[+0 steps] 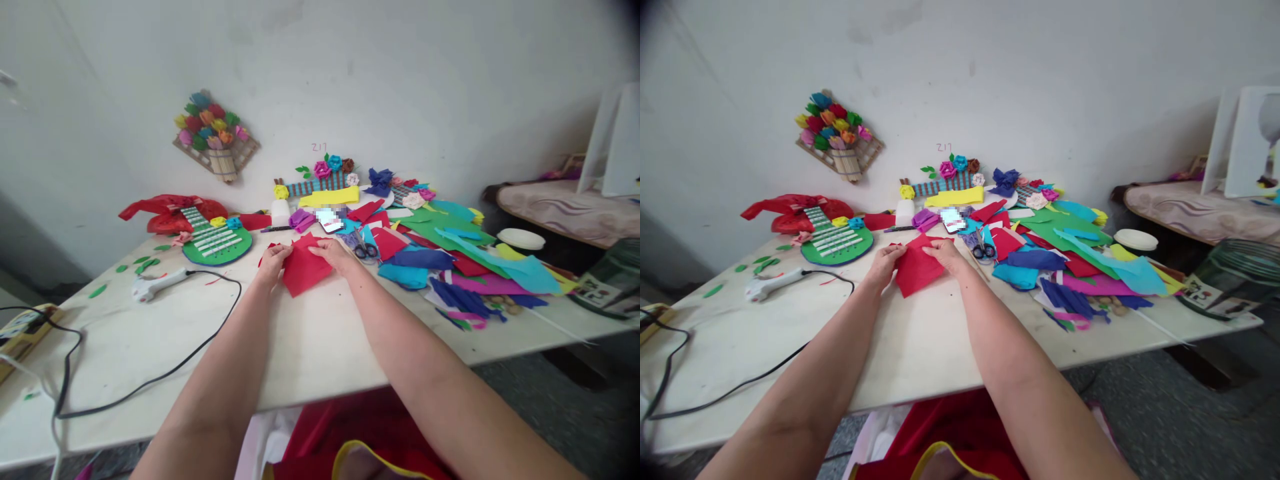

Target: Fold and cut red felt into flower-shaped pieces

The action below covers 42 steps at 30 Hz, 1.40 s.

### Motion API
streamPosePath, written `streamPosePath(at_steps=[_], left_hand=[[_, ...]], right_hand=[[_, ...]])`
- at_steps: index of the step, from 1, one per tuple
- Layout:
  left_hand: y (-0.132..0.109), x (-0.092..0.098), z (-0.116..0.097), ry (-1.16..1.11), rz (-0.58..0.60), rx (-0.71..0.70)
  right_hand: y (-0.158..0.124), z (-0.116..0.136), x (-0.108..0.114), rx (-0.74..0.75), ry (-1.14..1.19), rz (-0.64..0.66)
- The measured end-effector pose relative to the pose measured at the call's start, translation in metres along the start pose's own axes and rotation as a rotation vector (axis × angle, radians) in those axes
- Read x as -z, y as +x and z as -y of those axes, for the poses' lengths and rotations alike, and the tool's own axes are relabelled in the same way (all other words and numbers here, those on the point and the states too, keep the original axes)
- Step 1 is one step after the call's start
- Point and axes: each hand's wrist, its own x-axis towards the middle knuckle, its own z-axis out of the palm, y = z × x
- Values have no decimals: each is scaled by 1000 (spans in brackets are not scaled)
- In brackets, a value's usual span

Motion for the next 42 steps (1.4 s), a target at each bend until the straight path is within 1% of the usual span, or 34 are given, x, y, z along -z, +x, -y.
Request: streamPosePath(at_steps=[8,16,22,24,30,37,42], left_hand=[[0,0,0,30,-10,-6],[-2,0,-2,41,0,-19],[-2,0,-1,-8,2,4],[-1,0,0,-14,2,5],[0,-1,1,-40,-12,8],[-2,-2,-3,-32,-19,19],[-1,-1,-1,-69,-23,31]], right_hand=[[1,-4,2,14,7,14],[2,-3,0,20,40,-5],[3,-2,1,114,-59,-1],[4,-2,2,113,-72,-2],[4,-3,2,47,-85,-9],[6,-5,2,72,-163,-11],[7,-7,4,129,-210,12]])
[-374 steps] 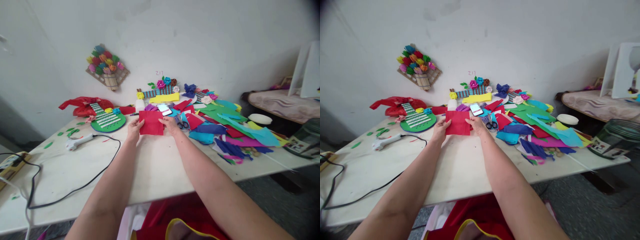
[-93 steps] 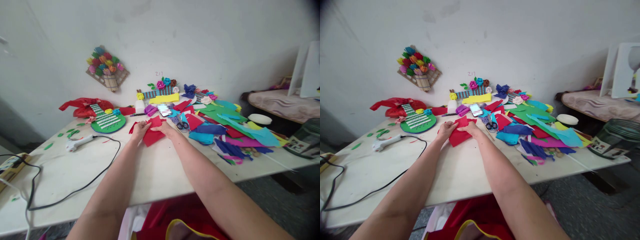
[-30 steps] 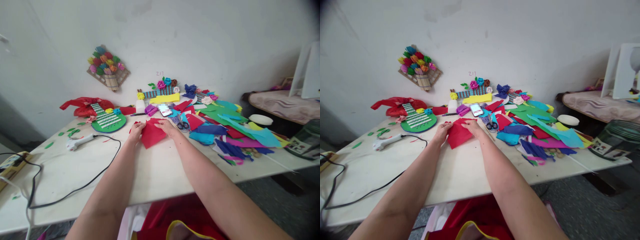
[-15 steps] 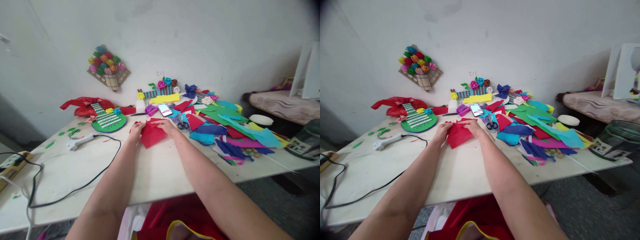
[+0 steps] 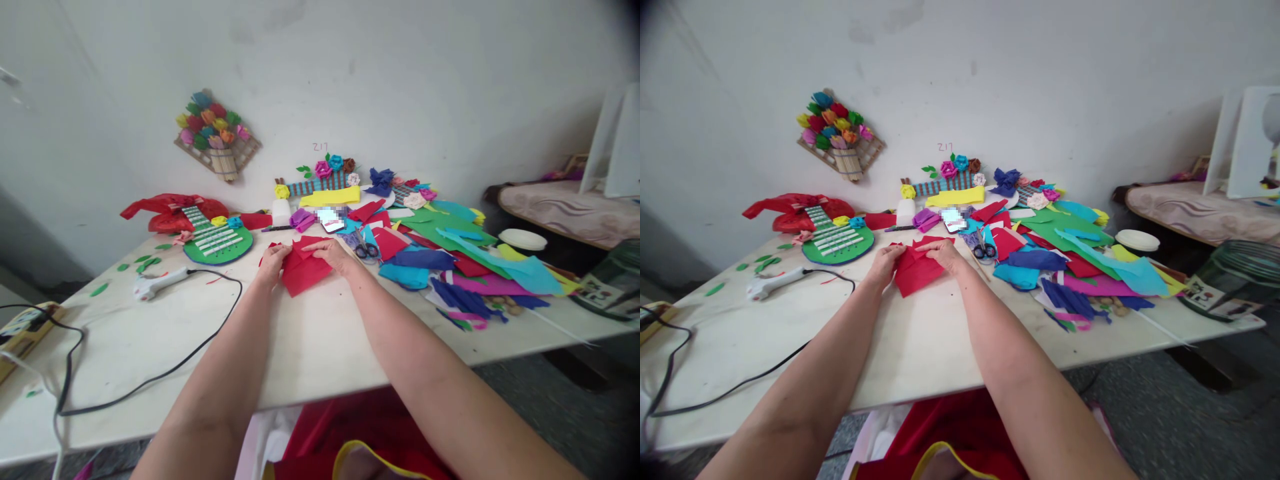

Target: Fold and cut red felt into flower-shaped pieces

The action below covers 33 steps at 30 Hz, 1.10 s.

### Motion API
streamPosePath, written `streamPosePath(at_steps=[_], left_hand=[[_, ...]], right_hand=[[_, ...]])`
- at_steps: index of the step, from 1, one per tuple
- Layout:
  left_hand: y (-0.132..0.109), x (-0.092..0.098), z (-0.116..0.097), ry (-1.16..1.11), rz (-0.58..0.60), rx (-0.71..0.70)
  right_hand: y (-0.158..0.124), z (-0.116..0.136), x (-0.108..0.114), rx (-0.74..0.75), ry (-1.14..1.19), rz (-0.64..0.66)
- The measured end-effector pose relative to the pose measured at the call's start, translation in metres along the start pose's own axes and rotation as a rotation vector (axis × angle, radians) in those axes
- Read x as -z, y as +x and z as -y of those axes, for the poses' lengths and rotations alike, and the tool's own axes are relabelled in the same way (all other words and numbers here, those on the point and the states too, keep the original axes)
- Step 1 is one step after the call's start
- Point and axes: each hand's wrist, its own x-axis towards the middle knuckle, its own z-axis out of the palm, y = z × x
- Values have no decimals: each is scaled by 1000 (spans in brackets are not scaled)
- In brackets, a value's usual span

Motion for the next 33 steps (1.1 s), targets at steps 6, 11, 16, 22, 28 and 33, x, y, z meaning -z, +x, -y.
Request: streamPosePath(at_steps=[6,11,16,22,28,33], left_hand=[[1,1,2,-34,2,16],[3,-1,3,-93,-18,33],[0,-5,-3,-184,-1,102],[-5,-4,-4,-82,24,40],[-1,-1,1,-57,23,13],[-3,-2,0,-72,58,33]], right_hand=[[0,1,1,15,-86,-2],[0,1,4,59,-136,27],[1,5,8,186,-149,85],[-1,8,6,182,-117,95],[-1,5,1,141,-140,33],[0,3,-1,168,-195,7]])
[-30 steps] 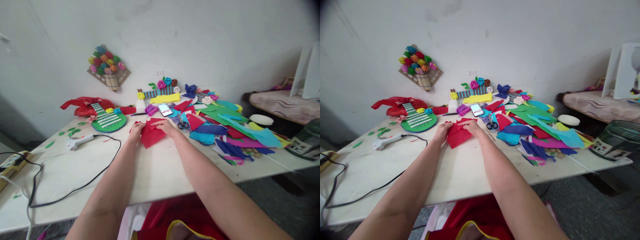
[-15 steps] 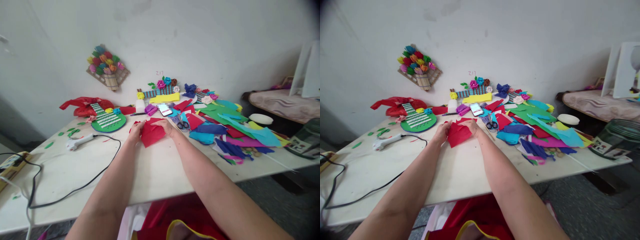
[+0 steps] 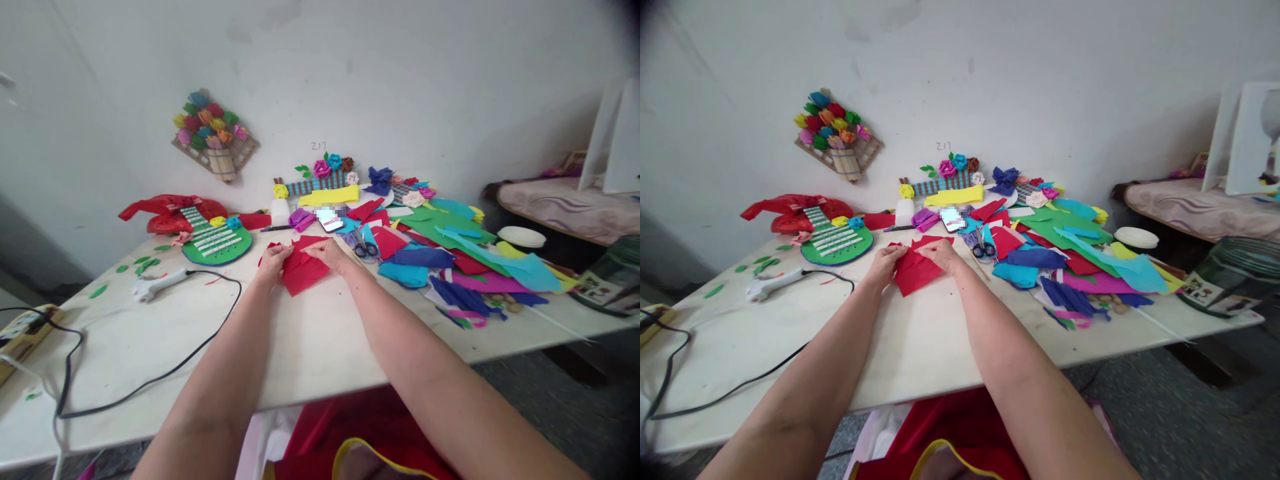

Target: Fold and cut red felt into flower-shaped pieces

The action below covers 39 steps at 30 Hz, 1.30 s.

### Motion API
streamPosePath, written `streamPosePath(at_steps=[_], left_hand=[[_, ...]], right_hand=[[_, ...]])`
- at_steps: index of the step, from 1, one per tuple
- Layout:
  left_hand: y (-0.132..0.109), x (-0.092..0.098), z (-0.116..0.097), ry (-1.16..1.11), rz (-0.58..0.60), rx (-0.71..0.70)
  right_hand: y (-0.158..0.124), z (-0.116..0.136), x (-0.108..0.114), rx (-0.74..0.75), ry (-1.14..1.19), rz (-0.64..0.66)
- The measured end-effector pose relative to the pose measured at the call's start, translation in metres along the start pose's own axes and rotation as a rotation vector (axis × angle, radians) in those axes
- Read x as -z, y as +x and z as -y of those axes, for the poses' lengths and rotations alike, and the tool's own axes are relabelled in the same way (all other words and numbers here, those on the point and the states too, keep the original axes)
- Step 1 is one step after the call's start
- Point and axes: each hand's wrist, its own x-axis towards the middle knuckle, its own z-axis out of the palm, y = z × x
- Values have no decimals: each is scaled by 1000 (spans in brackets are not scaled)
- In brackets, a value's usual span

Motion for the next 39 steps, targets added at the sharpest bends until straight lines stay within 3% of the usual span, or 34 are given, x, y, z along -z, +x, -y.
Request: streamPosePath(at_steps=[8,14,21,28,39], left_hand=[[-1,-1,0,-16,58,-20],[1,1,3,88,97,-79],[3,2,6,187,117,-118],[-4,-6,-2,177,99,-75],[-4,-4,-1,194,111,-48]], right_hand=[[0,0,-2,-26,59,-30],[-2,2,-3,-203,253,-44],[-4,2,-1,-307,192,-23],[-3,-2,-4,-238,99,-29],[-2,-1,-5,-252,112,-39]])
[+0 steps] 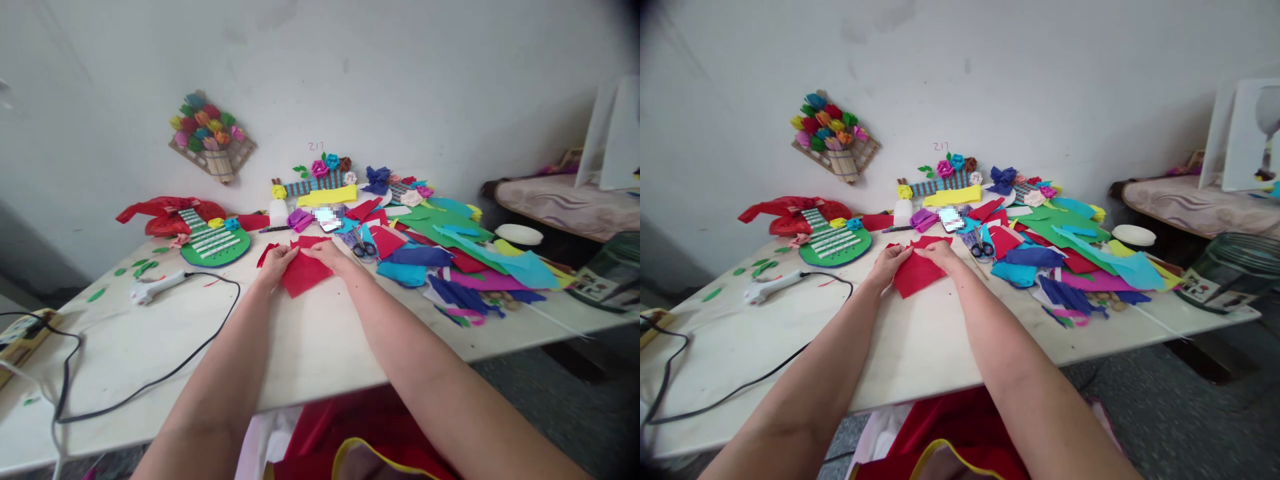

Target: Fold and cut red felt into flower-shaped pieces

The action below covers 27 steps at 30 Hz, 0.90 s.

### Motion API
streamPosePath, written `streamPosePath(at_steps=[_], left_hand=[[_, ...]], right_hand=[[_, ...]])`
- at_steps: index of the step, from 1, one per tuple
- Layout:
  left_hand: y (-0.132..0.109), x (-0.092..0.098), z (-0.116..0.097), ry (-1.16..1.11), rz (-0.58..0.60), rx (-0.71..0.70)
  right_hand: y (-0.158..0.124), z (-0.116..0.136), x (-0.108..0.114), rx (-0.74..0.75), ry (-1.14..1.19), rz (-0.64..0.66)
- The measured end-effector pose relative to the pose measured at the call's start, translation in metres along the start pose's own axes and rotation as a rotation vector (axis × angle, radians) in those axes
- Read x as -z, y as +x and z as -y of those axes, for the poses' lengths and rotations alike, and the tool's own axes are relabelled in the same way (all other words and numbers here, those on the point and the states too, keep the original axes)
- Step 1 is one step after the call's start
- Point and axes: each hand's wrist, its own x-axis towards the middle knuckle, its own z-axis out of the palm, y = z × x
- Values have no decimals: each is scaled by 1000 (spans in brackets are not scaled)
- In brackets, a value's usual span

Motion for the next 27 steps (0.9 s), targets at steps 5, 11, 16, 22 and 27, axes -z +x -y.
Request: streamPosePath(at_steps=[5,11,16,22,27], left_hand=[[1,0,0,-6,-47,-26],[0,1,-2,-41,19,88],[1,7,2,-73,72,164],[1,11,5,-97,131,172],[1,10,3,-97,99,174]], right_hand=[[0,1,1,27,42,-17],[1,-1,1,16,63,-31],[2,-2,1,19,46,-47],[2,-1,1,24,36,-77],[2,-2,1,16,42,-84]])
